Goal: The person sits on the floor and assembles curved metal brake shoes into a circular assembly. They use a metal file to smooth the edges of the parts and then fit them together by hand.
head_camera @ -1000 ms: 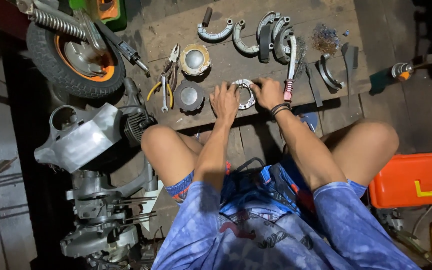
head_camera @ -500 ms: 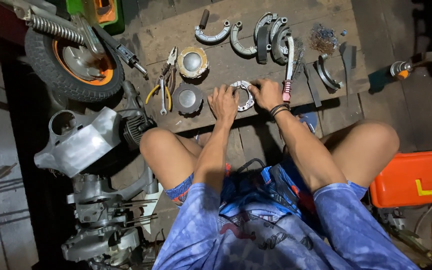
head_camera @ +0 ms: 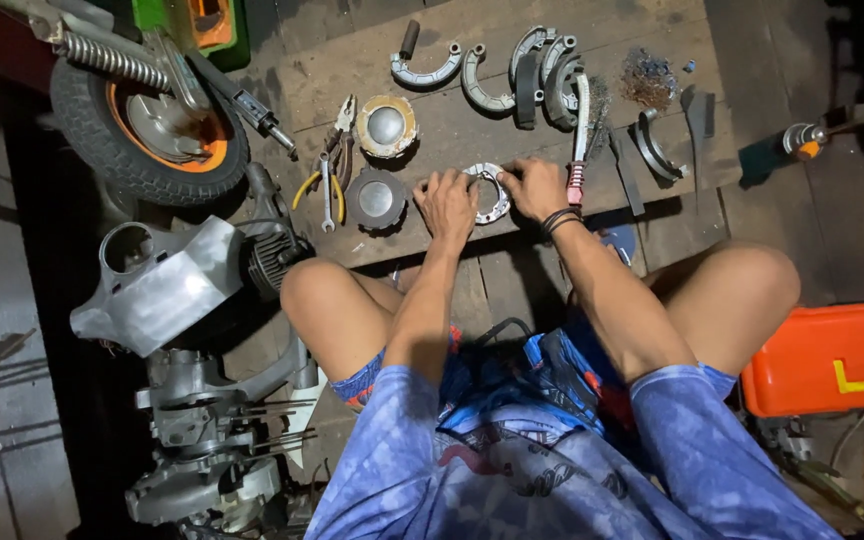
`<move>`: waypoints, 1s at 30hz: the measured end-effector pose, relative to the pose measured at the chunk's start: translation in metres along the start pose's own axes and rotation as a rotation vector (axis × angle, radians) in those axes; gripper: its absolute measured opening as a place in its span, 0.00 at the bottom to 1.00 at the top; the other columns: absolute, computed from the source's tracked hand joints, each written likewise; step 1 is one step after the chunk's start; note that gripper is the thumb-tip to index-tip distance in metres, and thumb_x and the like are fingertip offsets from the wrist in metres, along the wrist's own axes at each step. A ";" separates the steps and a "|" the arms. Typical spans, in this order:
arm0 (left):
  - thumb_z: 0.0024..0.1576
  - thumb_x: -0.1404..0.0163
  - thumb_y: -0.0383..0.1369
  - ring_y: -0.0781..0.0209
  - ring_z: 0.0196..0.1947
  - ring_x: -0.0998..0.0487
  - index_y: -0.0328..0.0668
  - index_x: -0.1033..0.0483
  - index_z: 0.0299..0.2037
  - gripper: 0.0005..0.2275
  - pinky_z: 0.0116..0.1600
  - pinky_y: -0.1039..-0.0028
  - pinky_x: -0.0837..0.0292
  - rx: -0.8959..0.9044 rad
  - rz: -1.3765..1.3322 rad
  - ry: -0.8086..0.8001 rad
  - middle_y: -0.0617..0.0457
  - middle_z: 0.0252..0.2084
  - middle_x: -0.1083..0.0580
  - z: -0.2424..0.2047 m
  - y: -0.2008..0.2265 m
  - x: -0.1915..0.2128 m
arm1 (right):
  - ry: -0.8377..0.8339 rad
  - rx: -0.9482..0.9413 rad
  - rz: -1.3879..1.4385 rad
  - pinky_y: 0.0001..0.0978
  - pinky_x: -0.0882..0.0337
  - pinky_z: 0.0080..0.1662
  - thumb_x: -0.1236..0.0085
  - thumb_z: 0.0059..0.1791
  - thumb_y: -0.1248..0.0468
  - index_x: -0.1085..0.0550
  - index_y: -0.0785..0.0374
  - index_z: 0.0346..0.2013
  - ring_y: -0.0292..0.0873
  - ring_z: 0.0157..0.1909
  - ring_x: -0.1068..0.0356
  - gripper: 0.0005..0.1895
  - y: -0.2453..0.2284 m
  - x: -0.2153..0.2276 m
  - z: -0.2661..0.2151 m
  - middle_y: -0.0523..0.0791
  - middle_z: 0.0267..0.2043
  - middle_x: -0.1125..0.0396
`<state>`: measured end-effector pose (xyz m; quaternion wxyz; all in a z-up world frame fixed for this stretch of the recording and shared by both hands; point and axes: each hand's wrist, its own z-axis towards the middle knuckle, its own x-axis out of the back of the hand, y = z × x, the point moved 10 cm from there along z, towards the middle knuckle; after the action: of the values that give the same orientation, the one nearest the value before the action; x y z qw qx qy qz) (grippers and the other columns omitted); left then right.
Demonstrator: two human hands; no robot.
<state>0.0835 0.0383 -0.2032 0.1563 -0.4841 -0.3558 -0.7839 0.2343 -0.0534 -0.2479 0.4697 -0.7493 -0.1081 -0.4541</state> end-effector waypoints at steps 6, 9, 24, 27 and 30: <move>0.57 0.44 0.34 0.57 0.44 0.28 0.52 0.21 0.35 0.01 0.61 0.49 0.43 -0.016 -0.046 -0.008 0.57 0.34 0.27 -0.001 0.000 0.000 | -0.020 -0.024 0.002 0.49 0.24 0.49 0.42 0.55 0.48 0.19 0.50 0.49 0.58 0.49 0.24 0.14 0.010 -0.008 0.000 0.50 0.44 0.25; 0.54 0.41 0.37 0.55 0.48 0.29 0.56 0.19 0.35 0.03 0.61 0.46 0.43 -0.083 0.003 -0.107 0.59 0.36 0.24 -0.001 0.011 -0.017 | -0.031 -0.043 -0.006 0.49 0.24 0.50 0.42 0.55 0.48 0.19 0.50 0.48 0.58 0.50 0.24 0.14 0.009 -0.009 0.001 0.50 0.45 0.24; 0.59 0.49 0.40 0.44 0.42 0.22 0.42 0.23 0.39 0.10 0.51 0.50 0.30 0.308 -0.156 -0.007 0.46 0.38 0.24 -0.008 -0.028 0.018 | -0.009 -0.023 -0.115 0.50 0.24 0.51 0.46 0.57 0.51 0.21 0.53 0.52 0.59 0.51 0.25 0.15 -0.003 -0.007 -0.007 0.52 0.46 0.27; 0.58 0.48 0.42 0.37 0.41 0.20 0.41 0.23 0.46 0.14 0.47 0.47 0.27 0.445 -0.262 -0.124 0.40 0.40 0.24 -0.017 -0.037 0.028 | 0.005 -0.025 -0.139 0.51 0.24 0.51 0.46 0.57 0.51 0.22 0.55 0.51 0.58 0.51 0.25 0.15 -0.005 -0.008 -0.007 0.51 0.45 0.27; 0.57 0.48 0.45 0.38 0.44 0.19 0.46 0.21 0.46 0.15 0.49 0.52 0.25 0.488 -0.297 -0.263 0.44 0.38 0.23 -0.031 -0.053 -0.001 | 0.058 0.020 -0.164 0.49 0.23 0.48 0.46 0.57 0.49 0.22 0.54 0.50 0.57 0.49 0.25 0.16 0.004 -0.018 -0.006 0.51 0.42 0.28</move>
<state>0.0330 0.0532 -0.2342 0.1042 -0.4725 -0.6173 -0.6203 0.2232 -0.0555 -0.2632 0.4416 -0.7198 -0.1599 -0.5112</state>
